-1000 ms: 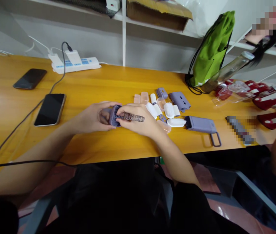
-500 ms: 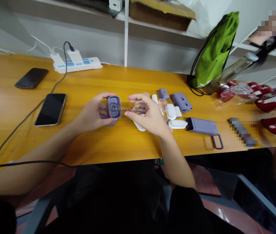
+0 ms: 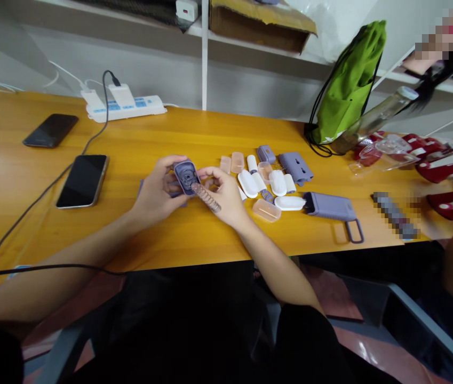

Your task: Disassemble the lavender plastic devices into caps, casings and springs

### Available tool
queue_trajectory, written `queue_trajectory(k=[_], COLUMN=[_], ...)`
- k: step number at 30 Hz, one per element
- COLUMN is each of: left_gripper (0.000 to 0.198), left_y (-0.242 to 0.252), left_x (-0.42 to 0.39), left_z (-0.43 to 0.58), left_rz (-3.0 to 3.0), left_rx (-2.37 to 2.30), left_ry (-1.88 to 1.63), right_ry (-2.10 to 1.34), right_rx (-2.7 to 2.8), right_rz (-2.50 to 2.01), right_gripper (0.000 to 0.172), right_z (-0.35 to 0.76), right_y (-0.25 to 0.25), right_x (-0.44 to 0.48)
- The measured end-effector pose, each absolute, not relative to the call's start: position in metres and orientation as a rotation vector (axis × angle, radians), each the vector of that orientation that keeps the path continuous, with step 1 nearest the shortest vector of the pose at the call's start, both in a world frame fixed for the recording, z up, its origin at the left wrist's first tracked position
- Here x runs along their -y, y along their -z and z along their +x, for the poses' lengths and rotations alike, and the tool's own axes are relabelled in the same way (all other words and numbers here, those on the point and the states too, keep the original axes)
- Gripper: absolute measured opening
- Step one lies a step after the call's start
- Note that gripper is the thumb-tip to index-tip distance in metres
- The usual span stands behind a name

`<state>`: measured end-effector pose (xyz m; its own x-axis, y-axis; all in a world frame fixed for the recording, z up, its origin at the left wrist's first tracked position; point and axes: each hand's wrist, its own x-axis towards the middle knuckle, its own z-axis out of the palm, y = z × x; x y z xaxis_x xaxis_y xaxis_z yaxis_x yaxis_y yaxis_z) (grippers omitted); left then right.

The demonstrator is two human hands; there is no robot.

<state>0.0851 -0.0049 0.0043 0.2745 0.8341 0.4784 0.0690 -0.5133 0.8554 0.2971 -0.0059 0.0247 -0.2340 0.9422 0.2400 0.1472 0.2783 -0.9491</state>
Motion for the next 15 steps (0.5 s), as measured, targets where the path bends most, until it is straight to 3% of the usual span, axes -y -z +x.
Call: queue_trajectory(k=[5, 15], left_gripper=[0.07, 0.081], left_y=[0.003, 0.0], left_x=[0.005, -0.001], left_z=[0.087, 0.086], left_rz=[1.841, 1.793], left_rx=[-0.769, -0.749], left_ry=[-1.386, -1.406], right_ry=[-1.061, -1.158], right_rx=[1.531, 1.431], right_rz=[-1.036, -0.906], right_gripper=[0.041, 0.042], right_z=[0.289, 0.306], right_y=[-0.028, -0.035], right_x=[0.007, 0.004])
